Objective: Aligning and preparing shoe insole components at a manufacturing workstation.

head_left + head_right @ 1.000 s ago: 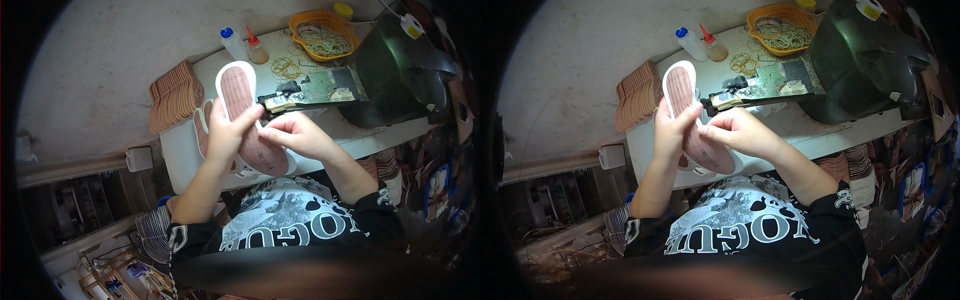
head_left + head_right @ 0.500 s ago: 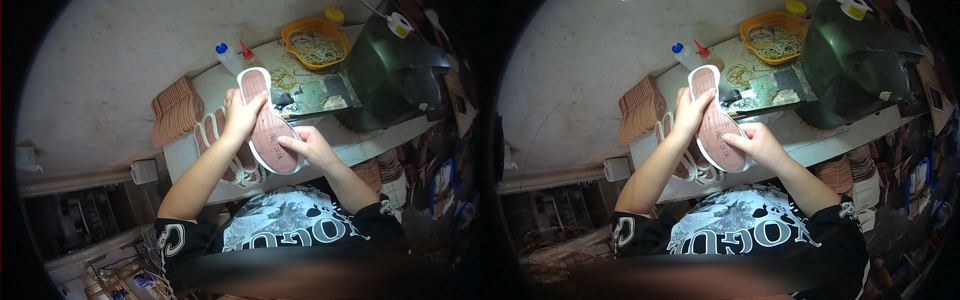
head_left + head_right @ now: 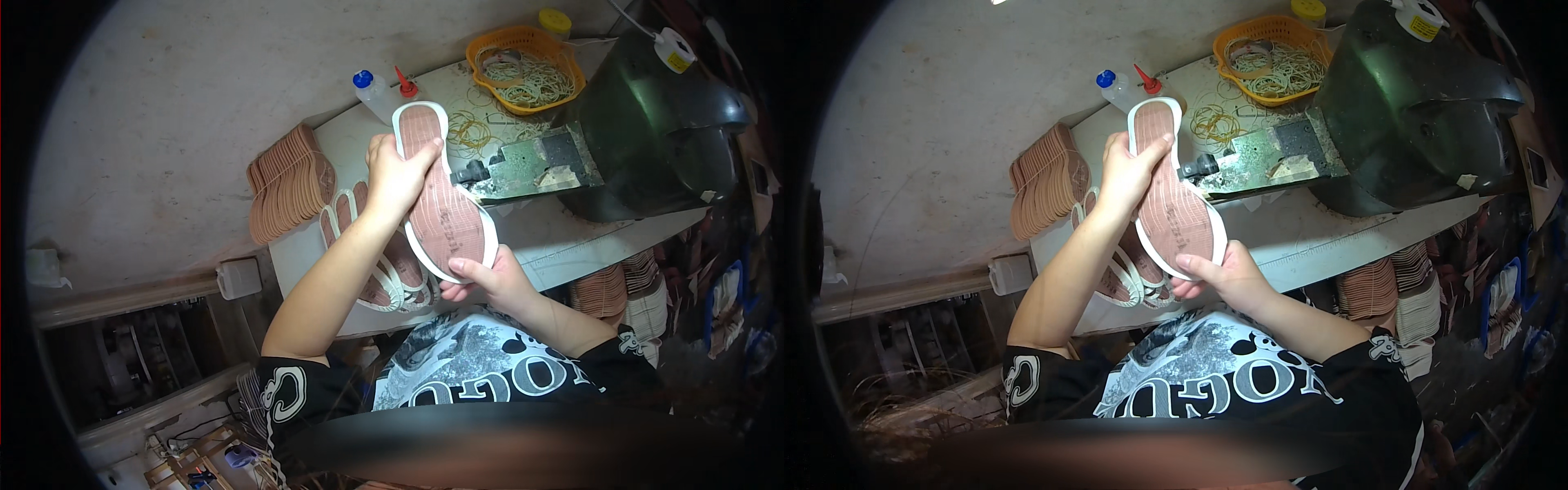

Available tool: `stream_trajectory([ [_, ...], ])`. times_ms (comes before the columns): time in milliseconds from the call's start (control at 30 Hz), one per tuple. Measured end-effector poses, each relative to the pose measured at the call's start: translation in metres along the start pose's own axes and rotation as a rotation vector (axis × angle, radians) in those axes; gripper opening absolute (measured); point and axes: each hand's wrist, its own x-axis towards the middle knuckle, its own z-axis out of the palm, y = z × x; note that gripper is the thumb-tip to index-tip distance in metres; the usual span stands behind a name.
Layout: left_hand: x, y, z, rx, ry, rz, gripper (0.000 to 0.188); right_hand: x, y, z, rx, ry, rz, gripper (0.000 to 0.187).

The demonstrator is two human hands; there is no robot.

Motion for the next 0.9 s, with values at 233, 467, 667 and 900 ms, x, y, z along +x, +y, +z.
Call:
stream_trajectory([
  [233, 0.027, -0.026, -0.007, 0.147, -0.053, 0.164, 0.06, 0.02, 0.006, 0.018, 0.14, 0.07, -0.08, 0.03],
  [467, 0.059, 0.013, -0.051, 0.309, -0.835, 0.698, 0.065, 0.035, -0.004, 0.019, 0.15, 0.072, -0.099, 0.031],
  [667, 0.077, 0.02, -0.049, 0.423, -1.051, 0.63, 0.05, 0.038, -0.015, 0.024, 0.207, 0.113, -0.062, 0.035],
  [900, 0.076, 0.017, -0.052, 0.024, -1.288, 0.141, 0.036, 0.039, -0.02, 0.023, 0.247, 0.089, -0.035, 0.037],
])
